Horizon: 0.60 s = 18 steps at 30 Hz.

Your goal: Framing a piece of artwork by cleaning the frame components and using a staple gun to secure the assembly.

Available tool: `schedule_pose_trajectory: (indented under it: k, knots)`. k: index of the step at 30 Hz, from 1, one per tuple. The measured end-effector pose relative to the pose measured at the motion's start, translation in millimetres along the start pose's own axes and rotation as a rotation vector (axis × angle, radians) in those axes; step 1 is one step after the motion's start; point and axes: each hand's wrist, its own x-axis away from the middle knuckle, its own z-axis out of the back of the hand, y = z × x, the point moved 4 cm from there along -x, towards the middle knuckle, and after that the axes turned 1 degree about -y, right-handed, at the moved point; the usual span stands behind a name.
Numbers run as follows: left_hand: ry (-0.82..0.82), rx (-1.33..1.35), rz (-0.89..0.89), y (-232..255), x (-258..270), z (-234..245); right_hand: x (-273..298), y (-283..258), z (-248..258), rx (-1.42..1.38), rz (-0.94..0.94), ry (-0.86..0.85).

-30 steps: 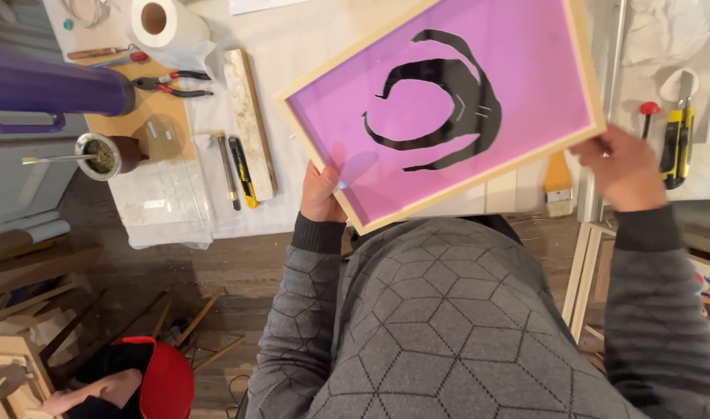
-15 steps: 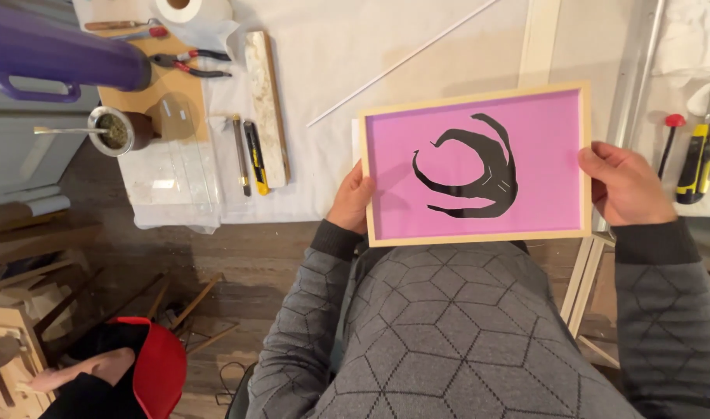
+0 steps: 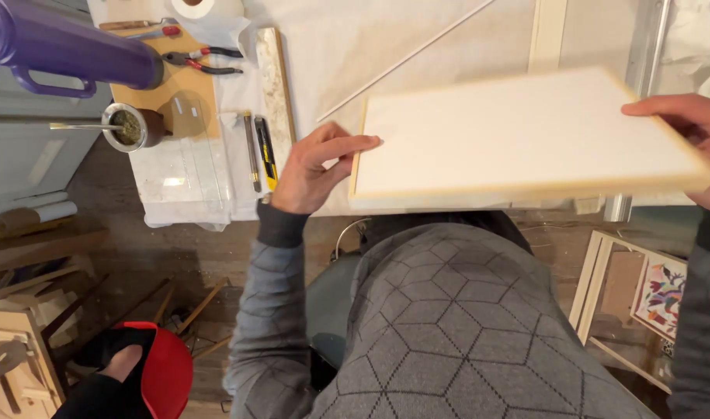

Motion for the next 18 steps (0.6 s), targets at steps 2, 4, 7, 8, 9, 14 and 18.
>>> schedule_pose_trajectory:
  k: [2, 4, 7, 8, 9, 14, 18]
  knots:
    - [-0.090, -0.266, 0.040, 23.4, -1.8, 11.3, 3.6, -20.7, -9.7, -0.354, -0.016, 0.012]
    - [-0.084, -0.298, 0.025, 12.4, 11.0, 5.5, 9.6, -37.3, -25.5, -0.235, -0.058, 0.071]
    - [-0.026, -0.178, 0.109, -12.9, 28.2, -12.3, 17.5, -12.5, -61.0, -0.034, -0.151, 0.162]
    - [0.032, -0.033, 0.207, -24.4, 35.3, -18.3, 20.6, 3.4, -75.4, 0.048, -0.194, 0.191]
    - [0.026, -0.030, 0.209, -42.6, 41.8, -32.0, 22.2, 15.9, -92.1, 0.047, -0.200, 0.193]
    - [0.295, 0.025, 0.620, -101.4, 62.1, -57.3, 19.6, 57.8, -145.7, -0.052, -0.278, 0.315]
    - [0.238, -0.076, 0.681, -131.6, 68.5, -64.3, 11.9, 70.1, -157.0, 0.043, -0.294, 0.294]
